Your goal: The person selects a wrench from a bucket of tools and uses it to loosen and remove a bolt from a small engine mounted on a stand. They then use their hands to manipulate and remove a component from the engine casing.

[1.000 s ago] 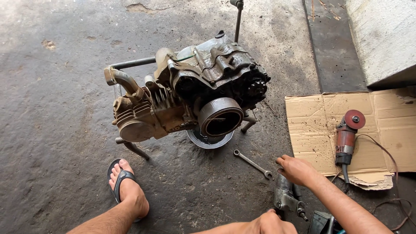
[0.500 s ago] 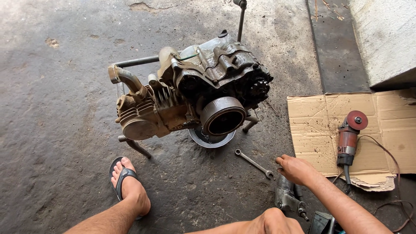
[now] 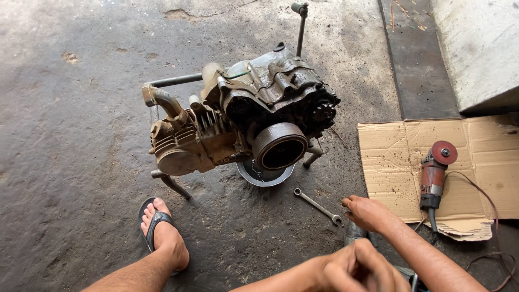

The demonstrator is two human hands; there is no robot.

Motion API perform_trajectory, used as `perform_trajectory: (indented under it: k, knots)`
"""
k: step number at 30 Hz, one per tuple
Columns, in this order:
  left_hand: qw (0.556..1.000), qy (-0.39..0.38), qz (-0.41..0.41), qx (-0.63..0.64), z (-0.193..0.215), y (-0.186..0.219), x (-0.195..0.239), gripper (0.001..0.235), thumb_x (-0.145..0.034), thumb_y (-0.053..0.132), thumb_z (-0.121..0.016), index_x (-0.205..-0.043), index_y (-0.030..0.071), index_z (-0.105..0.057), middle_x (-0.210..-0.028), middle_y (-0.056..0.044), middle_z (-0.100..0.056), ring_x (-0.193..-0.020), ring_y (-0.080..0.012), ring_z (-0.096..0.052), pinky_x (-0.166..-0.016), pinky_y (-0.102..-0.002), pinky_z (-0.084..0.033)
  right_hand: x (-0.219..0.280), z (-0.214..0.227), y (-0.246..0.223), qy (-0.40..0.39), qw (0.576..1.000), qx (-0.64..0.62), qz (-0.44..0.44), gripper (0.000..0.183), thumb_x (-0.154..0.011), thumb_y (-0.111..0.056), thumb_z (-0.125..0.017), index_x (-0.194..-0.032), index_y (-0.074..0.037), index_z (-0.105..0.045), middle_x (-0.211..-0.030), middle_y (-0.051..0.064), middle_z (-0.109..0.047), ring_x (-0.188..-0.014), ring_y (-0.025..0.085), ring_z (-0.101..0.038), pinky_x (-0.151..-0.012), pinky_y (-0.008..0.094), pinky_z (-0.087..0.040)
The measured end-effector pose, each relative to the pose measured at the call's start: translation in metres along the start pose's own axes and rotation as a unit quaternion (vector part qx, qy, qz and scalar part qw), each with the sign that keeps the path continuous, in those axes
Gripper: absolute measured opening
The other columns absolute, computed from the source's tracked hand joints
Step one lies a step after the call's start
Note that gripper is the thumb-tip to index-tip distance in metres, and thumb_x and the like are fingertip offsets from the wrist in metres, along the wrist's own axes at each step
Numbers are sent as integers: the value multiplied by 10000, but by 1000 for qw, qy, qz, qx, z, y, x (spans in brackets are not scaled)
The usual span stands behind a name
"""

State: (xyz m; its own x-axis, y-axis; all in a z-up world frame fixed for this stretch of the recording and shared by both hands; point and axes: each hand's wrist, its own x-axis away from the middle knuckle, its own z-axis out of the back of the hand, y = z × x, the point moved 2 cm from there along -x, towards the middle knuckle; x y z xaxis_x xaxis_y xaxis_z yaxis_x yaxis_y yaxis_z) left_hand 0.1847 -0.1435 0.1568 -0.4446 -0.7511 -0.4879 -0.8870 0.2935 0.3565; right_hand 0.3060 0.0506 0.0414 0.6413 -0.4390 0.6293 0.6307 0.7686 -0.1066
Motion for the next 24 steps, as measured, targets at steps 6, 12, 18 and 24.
perform_trajectory:
  k: [6, 12, 18, 24]
  knots:
    - [978, 189, 84, 5, 102, -8, 21, 285, -868, -2, -762, -1121, -121, -708, -1104, -237, -711, -1045, -289, -701, -1017, -417, -555, -3, -5, 8, -23, 1000, -2, -17, 354, -929, -324, -655, -1216, -131, -583, -1143, 115, -658, -1049, 325, -691, -882, 444, -578]
    - [840, 483, 172, -179, 213, -8, 112, 336, -806, 101, -854, -1080, -58, -741, -928, -141, -770, -786, -199, -743, -723, -328, -624, -2, -13, 13, -15, 999, 19, -22, 330, -942, -348, -644, -1183, -129, -591, -1107, 110, -672, -1056, 324, -690, -892, 450, -575]
    - [585, 644, 238, -433, 232, 29, 163, 211, -776, 150, -855, -943, 28, -811, -854, -119, -805, -722, -157, -737, -690, -319, -591, -4, -18, 13, -26, 999, 18, -15, 323, -942, -341, -650, -1160, -111, -586, -1099, 115, -671, -1052, 332, -688, -893, 450, -576]
    - [513, 641, 277, -499, 227, 36, 172, 221, -775, 204, -846, -953, 77, -817, -897, -121, -796, -821, -208, -761, -811, -367, -586, -4, -13, 5, -38, 999, 27, -21, 322, -953, -339, -645, -1174, -111, -588, -1126, 107, -672, -1071, 318, -687, -903, 439, -579]
